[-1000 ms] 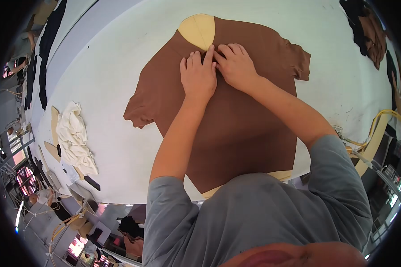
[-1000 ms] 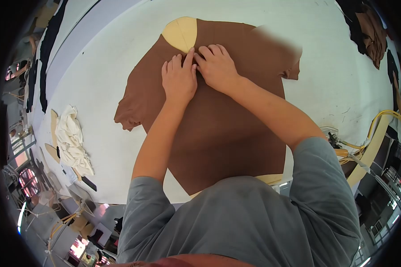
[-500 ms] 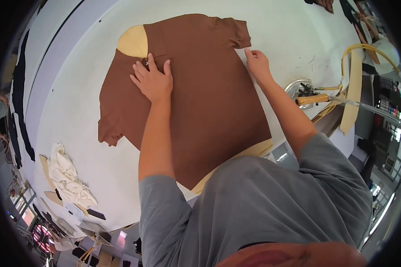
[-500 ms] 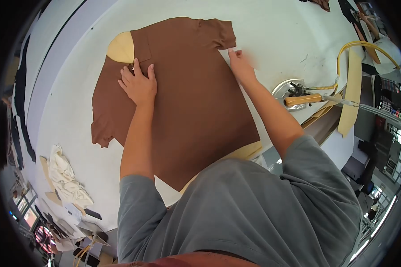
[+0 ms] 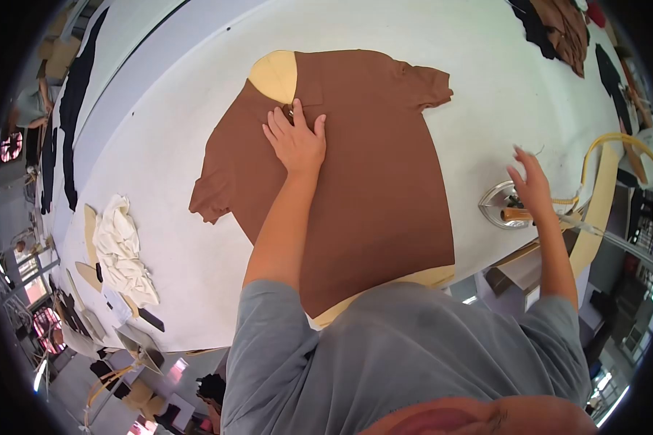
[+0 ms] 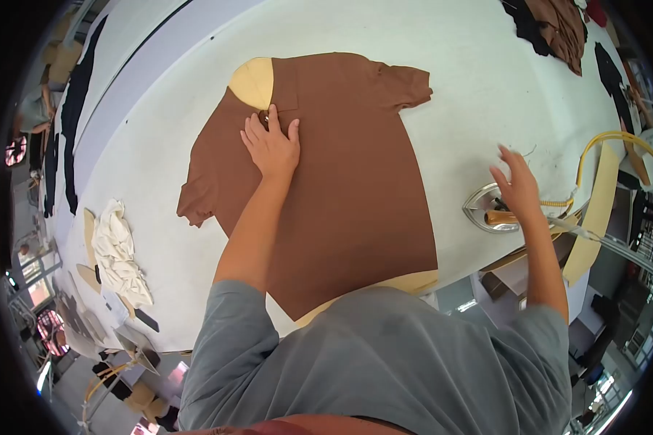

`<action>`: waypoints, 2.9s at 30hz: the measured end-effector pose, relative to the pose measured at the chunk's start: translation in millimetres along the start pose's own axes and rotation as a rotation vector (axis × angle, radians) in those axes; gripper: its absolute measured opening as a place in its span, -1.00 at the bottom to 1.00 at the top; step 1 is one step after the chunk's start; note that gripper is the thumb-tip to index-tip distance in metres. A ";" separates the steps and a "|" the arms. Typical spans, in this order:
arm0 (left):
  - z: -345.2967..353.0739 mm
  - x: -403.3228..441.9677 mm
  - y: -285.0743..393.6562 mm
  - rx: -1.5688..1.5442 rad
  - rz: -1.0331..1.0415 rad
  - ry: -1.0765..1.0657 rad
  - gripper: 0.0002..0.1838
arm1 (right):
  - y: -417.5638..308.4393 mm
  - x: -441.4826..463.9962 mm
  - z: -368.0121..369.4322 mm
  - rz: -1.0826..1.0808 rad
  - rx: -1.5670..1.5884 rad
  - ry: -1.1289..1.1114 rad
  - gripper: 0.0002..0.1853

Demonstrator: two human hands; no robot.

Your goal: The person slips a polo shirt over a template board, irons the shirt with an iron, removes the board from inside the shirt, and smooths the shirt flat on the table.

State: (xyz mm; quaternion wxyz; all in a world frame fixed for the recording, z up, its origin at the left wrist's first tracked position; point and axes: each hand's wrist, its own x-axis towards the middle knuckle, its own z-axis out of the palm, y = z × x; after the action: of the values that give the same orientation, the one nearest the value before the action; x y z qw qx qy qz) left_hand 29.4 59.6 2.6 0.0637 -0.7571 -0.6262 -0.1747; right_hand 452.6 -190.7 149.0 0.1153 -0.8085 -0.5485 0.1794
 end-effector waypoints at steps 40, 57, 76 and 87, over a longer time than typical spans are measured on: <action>6.1 -0.7 7.1 -0.292 0.020 0.078 -0.36 | -509.7 215.6 180.6 -1.028 -0.323 -0.366 -0.70; 0.8 -4.1 7.5 -0.118 0.069 0.133 -0.41 | -356.2 314.5 133.1 -0.552 -0.322 -0.097 -0.63; -9.4 -8.6 14.2 -0.093 0.036 0.071 -0.33 | -363.9 272.9 120.6 -0.401 -0.171 -0.045 -0.59; -9.2 -5.7 13.7 -0.146 0.006 -0.056 -0.28 | -519.9 222.0 184.5 -1.077 -0.353 -0.254 -0.68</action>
State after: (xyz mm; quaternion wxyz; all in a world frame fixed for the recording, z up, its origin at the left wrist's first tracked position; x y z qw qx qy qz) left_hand 40.1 48.6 10.9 -0.0085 -0.7661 -0.6112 -0.1984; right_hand 10.3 206.7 144.3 -0.0131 -0.3947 -0.9136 0.0970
